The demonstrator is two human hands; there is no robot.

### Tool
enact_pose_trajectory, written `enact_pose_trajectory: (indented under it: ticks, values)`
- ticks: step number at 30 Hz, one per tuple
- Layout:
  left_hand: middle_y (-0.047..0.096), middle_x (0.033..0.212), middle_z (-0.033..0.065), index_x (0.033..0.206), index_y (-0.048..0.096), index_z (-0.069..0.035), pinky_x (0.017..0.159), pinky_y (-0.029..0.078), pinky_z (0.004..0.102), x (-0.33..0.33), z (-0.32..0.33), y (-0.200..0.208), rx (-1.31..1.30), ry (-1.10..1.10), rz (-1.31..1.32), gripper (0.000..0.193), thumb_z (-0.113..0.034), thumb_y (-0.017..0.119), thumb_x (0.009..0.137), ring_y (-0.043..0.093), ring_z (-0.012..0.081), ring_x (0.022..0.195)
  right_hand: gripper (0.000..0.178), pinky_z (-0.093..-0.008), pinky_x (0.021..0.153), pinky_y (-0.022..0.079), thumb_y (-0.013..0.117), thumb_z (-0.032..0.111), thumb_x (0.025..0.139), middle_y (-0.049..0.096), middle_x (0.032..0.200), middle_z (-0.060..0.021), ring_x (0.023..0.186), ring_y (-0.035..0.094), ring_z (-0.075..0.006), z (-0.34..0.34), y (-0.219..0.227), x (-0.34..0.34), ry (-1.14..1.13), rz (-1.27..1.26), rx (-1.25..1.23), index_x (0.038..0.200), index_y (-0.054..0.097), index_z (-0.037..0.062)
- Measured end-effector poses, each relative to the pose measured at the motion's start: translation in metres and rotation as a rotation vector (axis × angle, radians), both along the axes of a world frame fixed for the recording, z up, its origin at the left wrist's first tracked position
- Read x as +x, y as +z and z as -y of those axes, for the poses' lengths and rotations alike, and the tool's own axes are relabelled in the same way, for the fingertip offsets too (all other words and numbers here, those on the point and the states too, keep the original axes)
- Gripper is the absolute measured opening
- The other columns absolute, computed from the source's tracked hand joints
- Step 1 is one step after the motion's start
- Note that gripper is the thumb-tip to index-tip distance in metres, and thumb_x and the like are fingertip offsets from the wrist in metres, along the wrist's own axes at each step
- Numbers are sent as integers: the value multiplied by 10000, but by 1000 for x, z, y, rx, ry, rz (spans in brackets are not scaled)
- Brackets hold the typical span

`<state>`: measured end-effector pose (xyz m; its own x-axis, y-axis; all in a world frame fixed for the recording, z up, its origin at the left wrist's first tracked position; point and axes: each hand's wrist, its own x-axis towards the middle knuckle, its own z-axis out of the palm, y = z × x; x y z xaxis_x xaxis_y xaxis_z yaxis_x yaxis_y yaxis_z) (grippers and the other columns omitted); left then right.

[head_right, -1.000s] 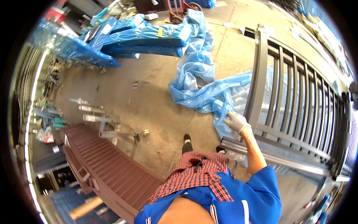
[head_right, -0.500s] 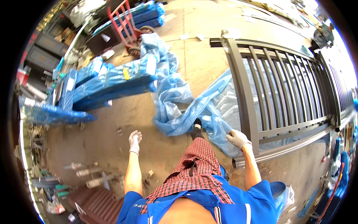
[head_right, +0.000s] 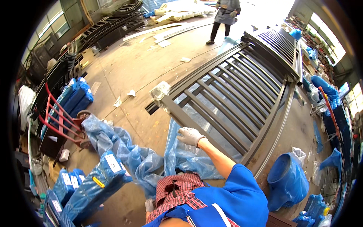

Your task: The person wraps a large metal frame with a blue protective sheet, smoothing it over the surface and securing it with tape. They use a utility knife to cut the sheet and tape, then adjust the covering to ensure full coverage of the frame.

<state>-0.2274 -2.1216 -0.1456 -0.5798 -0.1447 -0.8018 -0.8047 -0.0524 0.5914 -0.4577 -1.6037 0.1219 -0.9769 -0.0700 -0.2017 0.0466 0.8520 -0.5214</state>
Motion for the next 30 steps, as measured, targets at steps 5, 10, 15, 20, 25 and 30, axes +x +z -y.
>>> enact_pose_trajectory:
  ticks: [5, 10, 15, 20, 25, 30]
  values:
    - [646, 845, 78, 1047, 605, -27, 552, 490, 275, -65, 23, 10, -96, -7, -11, 193, -130, 556, 891, 588, 154, 628, 437, -404, 952, 454, 544, 393, 889, 620, 1147, -193, 1113, 578, -338, -1, -2, -36, -110, 17, -20, 1137, 588, 37]
    - [645, 842, 84, 1031, 602, -26, 546, 486, 273, -195, 24, -10, -162, -226, -195, 177, -139, 543, 909, 581, 153, 614, 420, -402, 951, 448, 529, 377, 897, 608, 1158, -200, 1103, 578, -343, 6, 1, -86, -220, 105, -38, 1137, 583, 36]
    - [643, 839, 89, 1015, 599, -26, 540, 482, 271, -384, 20, -32, -437, -732, -904, 167, -149, 530, 926, 573, 152, 601, 402, -380, 912, 471, 536, 339, 913, 634, 1099, -191, 1047, 604, -330, 15, 11, -179, -401, -59, -31, 1159, 596, 26]
    - [579, 754, 8, 994, 578, -61, 500, 403, 206, -593, 11, -12, 85, -369, -210, 129, -174, 584, 933, 496, 75, 578, 386, -377, 909, 474, 540, 338, 908, 650, 1088, -195, 1046, 617, -325, 36, 11, -301, -656, -35, -26, 1111, 630, 22]
    - [576, 800, 2, 994, 581, -61, 534, 399, 206, -794, 10, 61, 134, -324, -413, 105, -158, 559, 962, 499, 61, 642, 420, -430, 892, 482, 501, 416, 876, 658, 1071, -208, 1029, 622, -363, 35, 8, -376, -790, 250, 101, 1051, 665, 71]
    - [627, 892, 30, 1111, 592, -43, 617, 459, 210, -926, -44, 120, 124, -456, -525, 190, -159, 565, 963, 576, 87, 744, 418, -436, 872, 488, 510, 412, 860, 673, 1016, -213, 997, 633, -370, 21, -3, -398, -909, 312, 33, 1050, 683, 83]
